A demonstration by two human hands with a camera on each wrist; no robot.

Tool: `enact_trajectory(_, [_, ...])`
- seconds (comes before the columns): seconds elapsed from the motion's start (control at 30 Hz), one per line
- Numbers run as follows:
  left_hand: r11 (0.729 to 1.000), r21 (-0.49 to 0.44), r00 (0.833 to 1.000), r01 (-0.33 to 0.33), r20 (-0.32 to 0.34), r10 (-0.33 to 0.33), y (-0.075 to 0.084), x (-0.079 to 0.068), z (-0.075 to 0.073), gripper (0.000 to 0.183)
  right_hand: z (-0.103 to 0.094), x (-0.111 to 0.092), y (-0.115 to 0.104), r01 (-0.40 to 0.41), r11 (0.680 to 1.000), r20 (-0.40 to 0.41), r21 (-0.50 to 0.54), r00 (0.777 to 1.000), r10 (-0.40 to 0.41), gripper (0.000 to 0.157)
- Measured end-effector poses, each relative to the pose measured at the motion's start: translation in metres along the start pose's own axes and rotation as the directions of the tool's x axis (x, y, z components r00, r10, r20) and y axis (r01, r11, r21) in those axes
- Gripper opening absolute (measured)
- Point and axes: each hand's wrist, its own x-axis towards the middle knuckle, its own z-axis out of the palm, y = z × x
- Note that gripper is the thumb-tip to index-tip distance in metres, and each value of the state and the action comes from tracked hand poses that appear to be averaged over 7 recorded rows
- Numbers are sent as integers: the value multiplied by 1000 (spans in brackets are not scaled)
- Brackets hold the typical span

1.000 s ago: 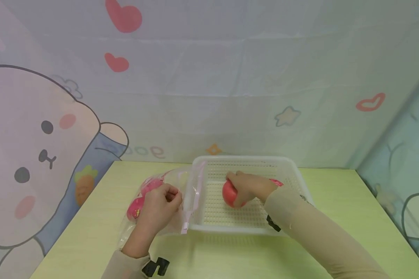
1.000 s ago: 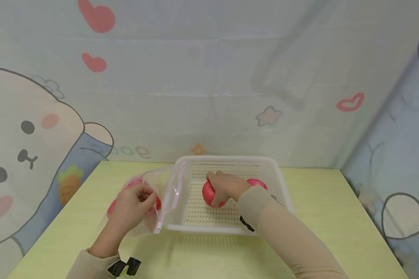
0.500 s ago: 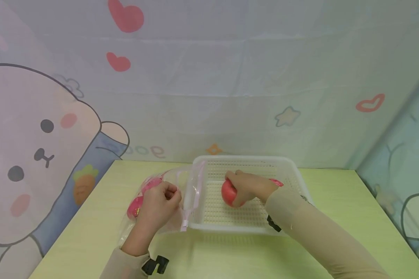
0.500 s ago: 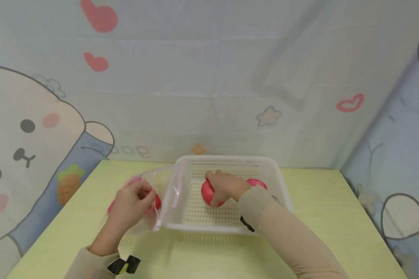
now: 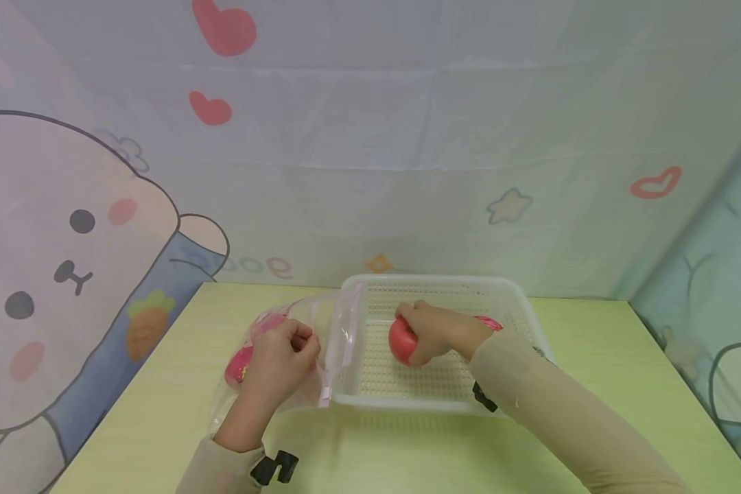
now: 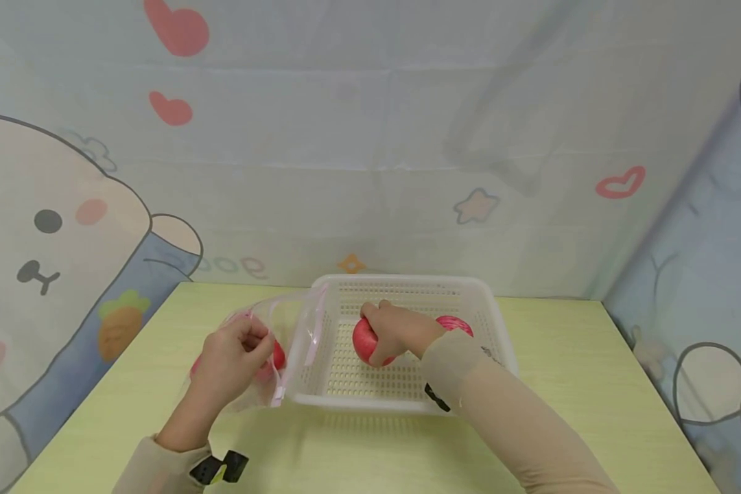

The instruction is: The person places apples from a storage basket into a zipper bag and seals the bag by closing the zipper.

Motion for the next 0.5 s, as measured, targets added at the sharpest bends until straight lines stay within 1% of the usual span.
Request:
enact_trajectory(0.2, [1000, 12, 1000, -13, -19, 13, -1, 1, -1, 6, 0, 0, -1, 18, 1000, -12, 9, 1000, -18, 63])
enact_trajectory(0.37, [1000, 9, 999, -23, -25, 23, -1, 1, -1, 5, 0, 0, -2, 31, 999, -31, 16, 999, -31, 70])
enact_trajectory(0.5, [999, 11, 999, -39, -25, 39, -1, 0, -1, 5, 0, 1, -3, 48, 999, -47, 25, 998, -47, 70])
